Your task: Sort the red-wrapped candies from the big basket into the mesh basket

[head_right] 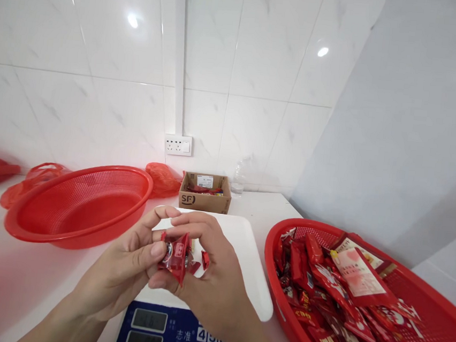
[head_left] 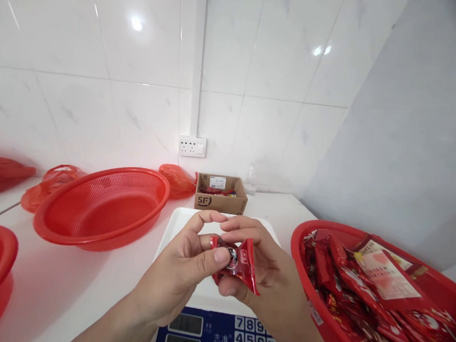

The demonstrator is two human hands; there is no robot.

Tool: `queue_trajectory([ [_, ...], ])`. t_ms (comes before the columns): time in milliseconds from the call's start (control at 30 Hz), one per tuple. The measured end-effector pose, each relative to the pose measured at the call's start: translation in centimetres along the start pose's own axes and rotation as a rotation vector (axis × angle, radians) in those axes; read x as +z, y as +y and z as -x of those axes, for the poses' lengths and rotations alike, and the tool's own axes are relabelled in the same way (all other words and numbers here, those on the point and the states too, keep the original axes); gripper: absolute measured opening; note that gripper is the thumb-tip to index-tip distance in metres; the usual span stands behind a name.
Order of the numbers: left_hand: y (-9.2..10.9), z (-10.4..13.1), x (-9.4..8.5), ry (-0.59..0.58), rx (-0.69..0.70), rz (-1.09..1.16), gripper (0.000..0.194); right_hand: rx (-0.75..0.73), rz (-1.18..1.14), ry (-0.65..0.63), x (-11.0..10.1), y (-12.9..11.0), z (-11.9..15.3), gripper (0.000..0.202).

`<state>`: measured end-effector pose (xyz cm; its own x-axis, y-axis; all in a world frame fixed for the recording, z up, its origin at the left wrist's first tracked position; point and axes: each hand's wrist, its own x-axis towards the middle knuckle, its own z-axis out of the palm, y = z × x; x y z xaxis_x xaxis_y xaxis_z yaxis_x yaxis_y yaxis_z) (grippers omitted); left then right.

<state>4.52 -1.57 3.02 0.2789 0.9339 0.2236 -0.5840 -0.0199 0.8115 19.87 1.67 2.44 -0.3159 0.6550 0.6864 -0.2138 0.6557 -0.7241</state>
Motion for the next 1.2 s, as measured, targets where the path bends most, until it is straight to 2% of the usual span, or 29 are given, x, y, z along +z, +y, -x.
queue_trajectory([
  [233,0.1,0.1,0.17,0.003,-0.017,0.018,0.043,-0.023,-0.012,0.035,0.02,0.15,0.09,0.021],
  [467,0.23,0.09,0.24,0.004,-0.017,0.008,0.044,-0.03,-0.059,0.011,-0.18,0.37,0.14,0.034],
  [633,0.45,0.09,0.5,0.002,-0.034,0.022,0.046,-0.042,-0.068,0.009,-0.22,0.36,0.13,0.025],
  [767,0.37,0.19,0.54,0.005,-0.032,0.017,0.045,-0.016,-0.092,-0.011,-0.27,0.27,0.14,0.026],
  [900,0.05,0.14,0.3,-0.021,0.015,0.023,0.04,0.001,-0.121,-0.007,-0.29,0.08,0.07,0.034],
  [1033,-0.08,0.04,0.22,-0.036,0.072,0.019,0.038,0.004,-0.119,-0.019,-0.29,-0.15,-0.14,0.027],
  [1200,-0.01,0.18,0.58,-0.025,0.15,-0.043,0.034,0.065,-0.159,-0.009,-0.19,-0.1,0.02,0.031],
])
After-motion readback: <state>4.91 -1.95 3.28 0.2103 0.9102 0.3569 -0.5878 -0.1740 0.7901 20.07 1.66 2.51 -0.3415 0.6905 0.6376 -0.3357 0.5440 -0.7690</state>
